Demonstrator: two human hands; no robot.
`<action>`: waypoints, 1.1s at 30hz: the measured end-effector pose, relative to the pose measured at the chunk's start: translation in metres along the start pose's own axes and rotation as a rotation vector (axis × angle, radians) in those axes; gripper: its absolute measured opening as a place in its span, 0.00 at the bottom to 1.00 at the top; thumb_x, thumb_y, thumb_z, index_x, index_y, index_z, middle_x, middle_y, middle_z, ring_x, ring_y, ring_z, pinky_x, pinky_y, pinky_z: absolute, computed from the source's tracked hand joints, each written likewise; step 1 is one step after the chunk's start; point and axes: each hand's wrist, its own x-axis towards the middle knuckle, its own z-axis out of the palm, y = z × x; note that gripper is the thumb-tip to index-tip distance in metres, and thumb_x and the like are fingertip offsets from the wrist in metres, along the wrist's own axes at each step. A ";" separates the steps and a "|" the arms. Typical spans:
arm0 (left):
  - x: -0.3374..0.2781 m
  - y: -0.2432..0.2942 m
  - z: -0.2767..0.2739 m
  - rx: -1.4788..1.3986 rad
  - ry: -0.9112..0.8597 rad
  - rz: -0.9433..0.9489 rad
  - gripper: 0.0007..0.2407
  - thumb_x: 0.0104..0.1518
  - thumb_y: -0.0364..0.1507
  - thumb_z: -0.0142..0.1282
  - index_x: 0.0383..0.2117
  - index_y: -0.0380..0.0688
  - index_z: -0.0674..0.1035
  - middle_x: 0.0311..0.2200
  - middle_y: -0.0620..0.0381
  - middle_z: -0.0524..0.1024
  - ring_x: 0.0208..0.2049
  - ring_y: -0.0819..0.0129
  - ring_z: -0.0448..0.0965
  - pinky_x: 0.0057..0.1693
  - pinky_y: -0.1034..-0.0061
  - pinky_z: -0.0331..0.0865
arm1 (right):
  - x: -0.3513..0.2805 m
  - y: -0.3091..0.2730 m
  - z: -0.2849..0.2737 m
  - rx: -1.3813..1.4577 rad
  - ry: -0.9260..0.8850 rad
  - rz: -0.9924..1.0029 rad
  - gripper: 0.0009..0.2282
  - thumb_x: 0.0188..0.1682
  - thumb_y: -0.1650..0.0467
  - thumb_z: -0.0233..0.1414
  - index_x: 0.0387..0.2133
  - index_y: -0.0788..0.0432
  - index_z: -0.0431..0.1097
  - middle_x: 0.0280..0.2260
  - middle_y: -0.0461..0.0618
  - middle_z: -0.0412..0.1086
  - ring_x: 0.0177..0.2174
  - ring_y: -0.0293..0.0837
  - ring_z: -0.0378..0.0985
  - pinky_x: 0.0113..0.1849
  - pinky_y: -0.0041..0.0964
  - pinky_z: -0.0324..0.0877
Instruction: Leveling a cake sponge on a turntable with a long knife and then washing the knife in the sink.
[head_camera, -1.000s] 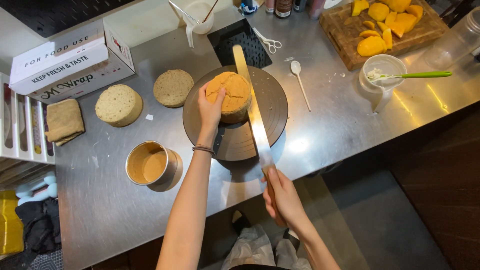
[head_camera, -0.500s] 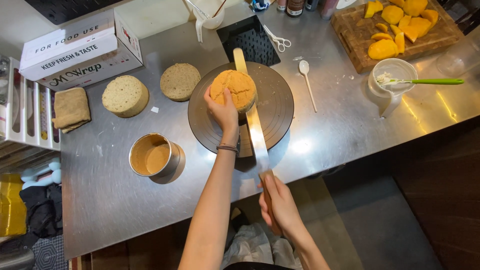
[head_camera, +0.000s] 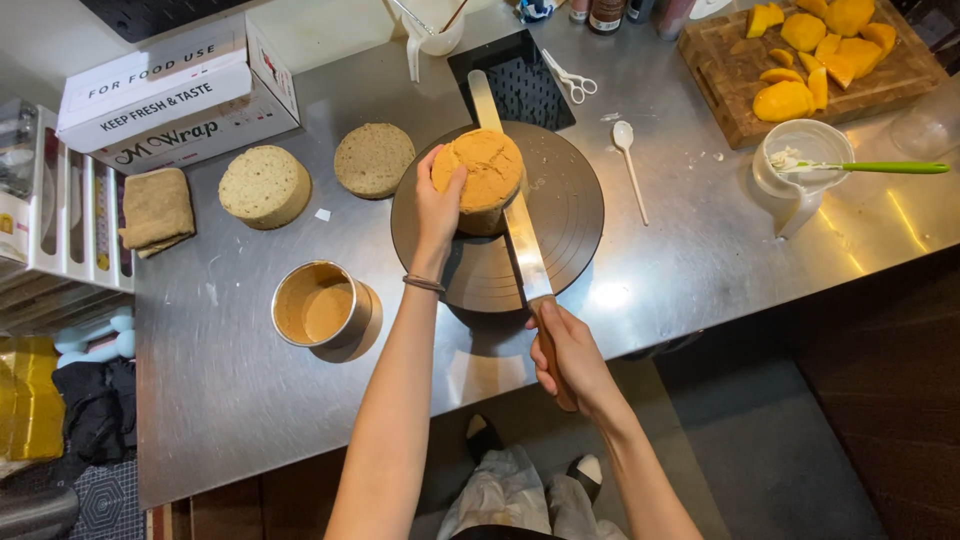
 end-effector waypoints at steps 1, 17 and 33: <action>-0.002 -0.006 0.004 0.018 0.105 0.036 0.21 0.61 0.28 0.58 0.60 0.36 0.69 0.56 0.44 0.73 0.57 0.60 0.75 0.62 0.68 0.69 | -0.001 -0.002 0.003 -0.027 0.011 -0.014 0.20 0.59 0.57 0.36 0.38 0.63 0.63 0.13 0.45 0.58 0.07 0.36 0.58 0.12 0.29 0.54; -0.023 -0.005 0.047 0.000 0.528 0.033 0.19 0.66 0.30 0.49 0.61 0.36 0.65 0.56 0.41 0.73 0.57 0.53 0.76 0.62 0.65 0.68 | -0.003 0.013 0.004 -0.049 -0.013 -0.025 0.19 0.61 0.58 0.36 0.38 0.63 0.64 0.13 0.46 0.58 0.08 0.36 0.59 0.13 0.29 0.56; -0.004 -0.032 -0.009 -0.123 0.033 0.062 0.18 0.68 0.30 0.46 0.61 0.33 0.70 0.60 0.44 0.72 0.61 0.61 0.71 0.66 0.72 0.62 | -0.020 0.017 0.005 -0.019 -0.001 0.084 0.19 0.58 0.58 0.36 0.38 0.63 0.64 0.12 0.47 0.58 0.06 0.38 0.56 0.10 0.31 0.54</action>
